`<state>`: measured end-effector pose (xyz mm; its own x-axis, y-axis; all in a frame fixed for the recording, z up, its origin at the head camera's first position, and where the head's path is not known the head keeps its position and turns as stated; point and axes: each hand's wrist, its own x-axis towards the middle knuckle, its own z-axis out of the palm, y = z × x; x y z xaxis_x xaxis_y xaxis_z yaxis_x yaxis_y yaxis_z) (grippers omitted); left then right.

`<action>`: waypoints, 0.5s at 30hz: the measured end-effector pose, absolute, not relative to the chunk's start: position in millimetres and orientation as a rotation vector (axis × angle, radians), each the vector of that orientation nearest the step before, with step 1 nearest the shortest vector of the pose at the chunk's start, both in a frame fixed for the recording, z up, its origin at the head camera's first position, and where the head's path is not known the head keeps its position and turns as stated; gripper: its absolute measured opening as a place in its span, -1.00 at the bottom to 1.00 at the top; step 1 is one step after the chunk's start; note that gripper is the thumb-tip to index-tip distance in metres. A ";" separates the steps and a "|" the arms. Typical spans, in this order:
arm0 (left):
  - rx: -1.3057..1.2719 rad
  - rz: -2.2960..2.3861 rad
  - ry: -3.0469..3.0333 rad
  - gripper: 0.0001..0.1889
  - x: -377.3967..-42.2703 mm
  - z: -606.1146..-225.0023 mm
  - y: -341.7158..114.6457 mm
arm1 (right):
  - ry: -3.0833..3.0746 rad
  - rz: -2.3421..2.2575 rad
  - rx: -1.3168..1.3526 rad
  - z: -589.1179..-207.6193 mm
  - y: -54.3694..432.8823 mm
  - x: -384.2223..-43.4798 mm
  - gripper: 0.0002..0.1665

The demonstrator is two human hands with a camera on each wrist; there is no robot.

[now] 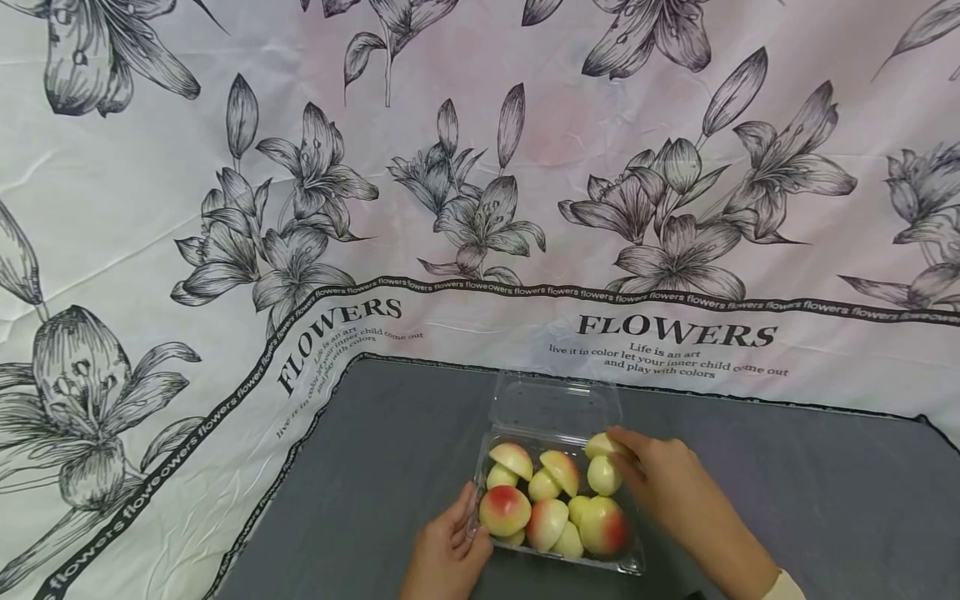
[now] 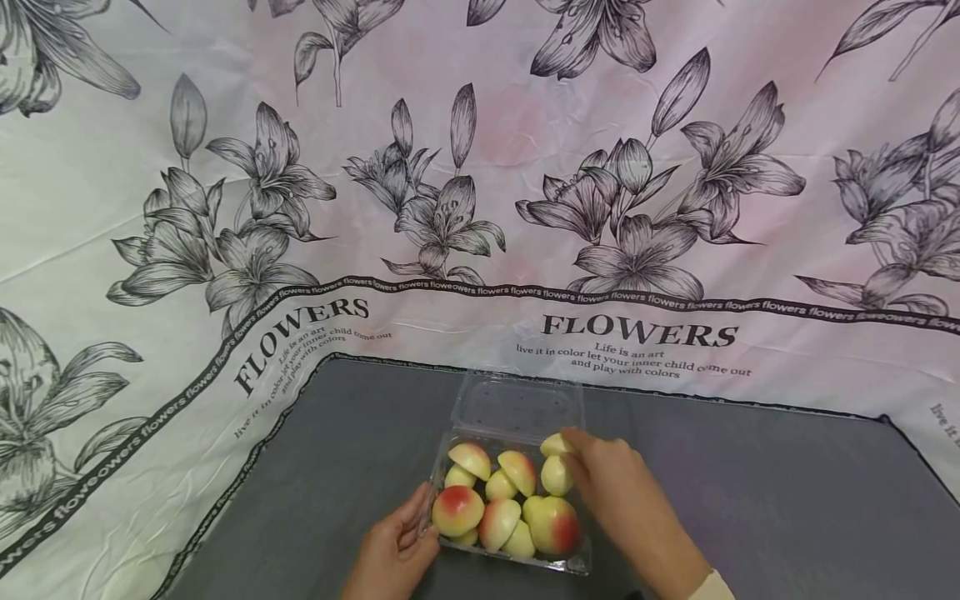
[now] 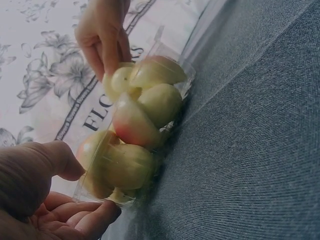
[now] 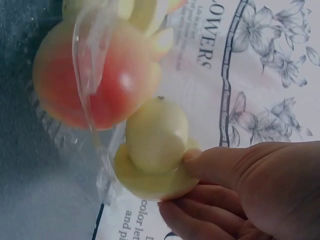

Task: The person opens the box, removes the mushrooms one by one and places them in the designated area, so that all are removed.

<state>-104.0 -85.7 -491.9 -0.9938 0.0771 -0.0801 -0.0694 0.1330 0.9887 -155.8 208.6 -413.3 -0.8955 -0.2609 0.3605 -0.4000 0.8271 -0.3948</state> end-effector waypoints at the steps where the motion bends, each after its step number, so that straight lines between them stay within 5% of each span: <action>1: 0.004 1.997 2.276 -0.28 -104.0 -491.8 -85.7 | -2.702 0.678 0.509 -412.5 210.9 -155.8 -0.60; 15: -0.004 1.985 2.254 -0.28 -103.3 -489.4 -85.9 | -2.523 0.677 0.501 -411.1 244.2 -157.8 -0.56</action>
<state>-103.3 -85.9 -489.4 -0.9904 0.0893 -0.1057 -0.0935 0.1306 0.9870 -157.8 244.2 -411.1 -0.8193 -0.2193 0.5298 -0.4551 0.8108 -0.3682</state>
